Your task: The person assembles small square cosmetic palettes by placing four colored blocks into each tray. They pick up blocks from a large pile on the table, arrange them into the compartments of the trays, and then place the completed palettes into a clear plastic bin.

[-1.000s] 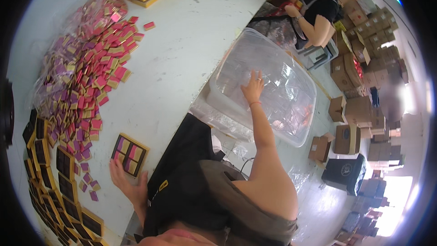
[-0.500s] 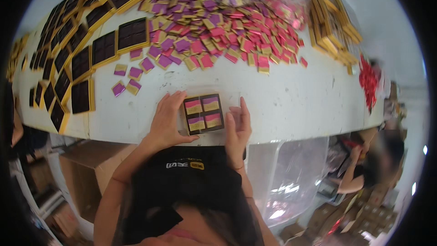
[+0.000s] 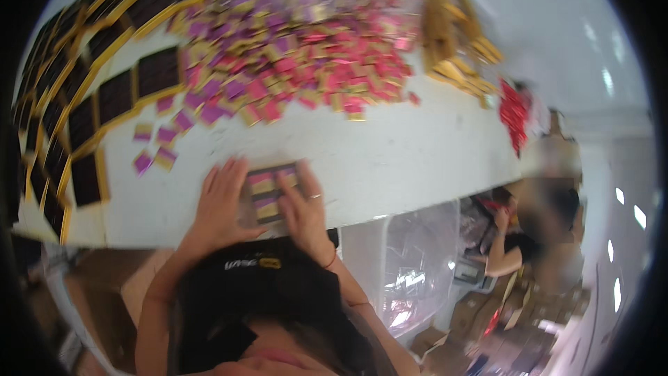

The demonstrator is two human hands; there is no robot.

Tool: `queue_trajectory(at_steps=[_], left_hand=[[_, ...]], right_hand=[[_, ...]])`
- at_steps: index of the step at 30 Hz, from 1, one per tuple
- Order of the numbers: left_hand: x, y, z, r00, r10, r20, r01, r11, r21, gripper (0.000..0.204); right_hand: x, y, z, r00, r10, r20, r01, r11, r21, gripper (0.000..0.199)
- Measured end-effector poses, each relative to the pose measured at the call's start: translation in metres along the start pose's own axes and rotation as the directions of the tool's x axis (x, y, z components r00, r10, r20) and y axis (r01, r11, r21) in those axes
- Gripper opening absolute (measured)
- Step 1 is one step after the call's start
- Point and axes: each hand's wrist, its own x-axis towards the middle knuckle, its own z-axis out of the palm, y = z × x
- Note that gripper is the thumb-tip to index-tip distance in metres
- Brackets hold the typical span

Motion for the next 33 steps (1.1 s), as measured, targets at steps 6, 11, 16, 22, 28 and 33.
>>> queue_trajectory(at_steps=[6,11,16,22,28,33], left_hand=[[0.004,0.015,0.021,0.988,0.041,-0.146,-0.037,0.999,0.029,0.122],[0.013,0.017,0.010,0.998,0.059,0.005,-0.057,0.985,-0.164,0.114],[0.009,0.004,0.020,0.983,-0.130,-0.133,0.080,0.942,-0.326,0.080],[0.015,-0.002,0.024,0.976,-0.030,-0.215,-0.012,0.981,-0.192,0.055],[0.019,0.004,0.018,0.969,-0.047,-0.241,-0.011,0.973,-0.232,0.044],[-0.003,-0.031,-0.035,0.844,-0.082,-0.530,0.083,0.996,-0.022,0.038]], right_hand=[[-0.001,-0.024,-0.022,0.999,-0.036,-0.020,0.033,0.992,-0.120,0.098],[0.007,0.022,-0.061,0.998,0.037,-0.046,-0.045,0.978,-0.203,0.088],[0.118,0.140,-0.176,0.798,-0.166,-0.580,-0.016,0.955,-0.295,0.074],[0.332,0.209,-0.316,0.510,-0.414,-0.754,-0.222,0.784,-0.580,0.069],[0.377,0.337,-0.360,0.787,-0.070,-0.612,-0.557,0.343,-0.756,0.069],[0.326,0.293,-0.302,0.848,-0.334,-0.412,-0.112,0.646,-0.755,0.065]])
